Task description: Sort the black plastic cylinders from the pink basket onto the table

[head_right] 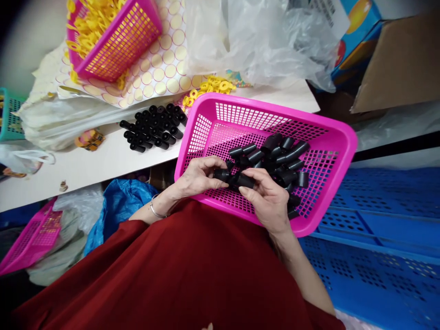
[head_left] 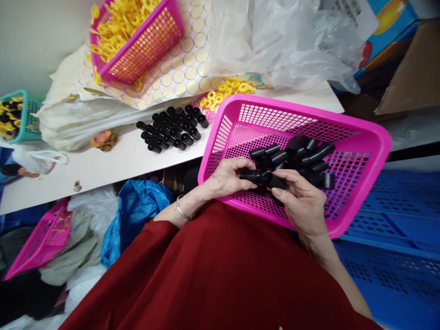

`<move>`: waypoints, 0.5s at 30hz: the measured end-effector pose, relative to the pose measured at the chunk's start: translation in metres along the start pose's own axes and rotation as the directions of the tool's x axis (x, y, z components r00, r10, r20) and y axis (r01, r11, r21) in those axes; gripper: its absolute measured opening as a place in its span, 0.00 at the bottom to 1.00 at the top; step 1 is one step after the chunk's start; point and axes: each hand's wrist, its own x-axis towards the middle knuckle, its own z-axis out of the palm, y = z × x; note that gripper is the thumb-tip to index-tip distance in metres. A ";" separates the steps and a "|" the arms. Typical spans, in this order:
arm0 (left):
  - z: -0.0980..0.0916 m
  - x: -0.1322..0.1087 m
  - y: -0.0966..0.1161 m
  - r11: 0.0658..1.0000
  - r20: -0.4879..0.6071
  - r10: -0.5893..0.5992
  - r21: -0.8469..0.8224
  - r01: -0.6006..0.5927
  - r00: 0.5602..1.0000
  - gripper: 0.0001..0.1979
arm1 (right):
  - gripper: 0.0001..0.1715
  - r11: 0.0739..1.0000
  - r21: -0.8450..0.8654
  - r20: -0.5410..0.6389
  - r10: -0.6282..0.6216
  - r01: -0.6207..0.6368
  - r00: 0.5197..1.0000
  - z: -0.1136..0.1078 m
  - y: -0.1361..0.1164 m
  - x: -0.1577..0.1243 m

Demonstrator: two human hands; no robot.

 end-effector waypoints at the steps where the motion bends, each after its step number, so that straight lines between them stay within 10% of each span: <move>1: 0.000 0.001 0.000 0.998 0.005 0.030 0.047 -0.030 1.000 0.14 | 0.14 0.997 -0.065 0.002 -0.035 0.035 0.999 0.000 -0.002 0.001; 10: -0.004 0.002 -0.006 0.946 0.088 0.206 0.239 -0.221 0.975 0.13 | 0.13 0.914 -0.355 0.114 -0.167 0.197 0.979 -0.003 -0.011 0.004; 15: -0.004 -0.002 -0.002 0.861 0.260 0.272 0.365 -0.355 0.926 0.20 | 0.14 0.958 -0.282 0.069 -0.026 0.045 0.997 0.008 -0.005 -0.001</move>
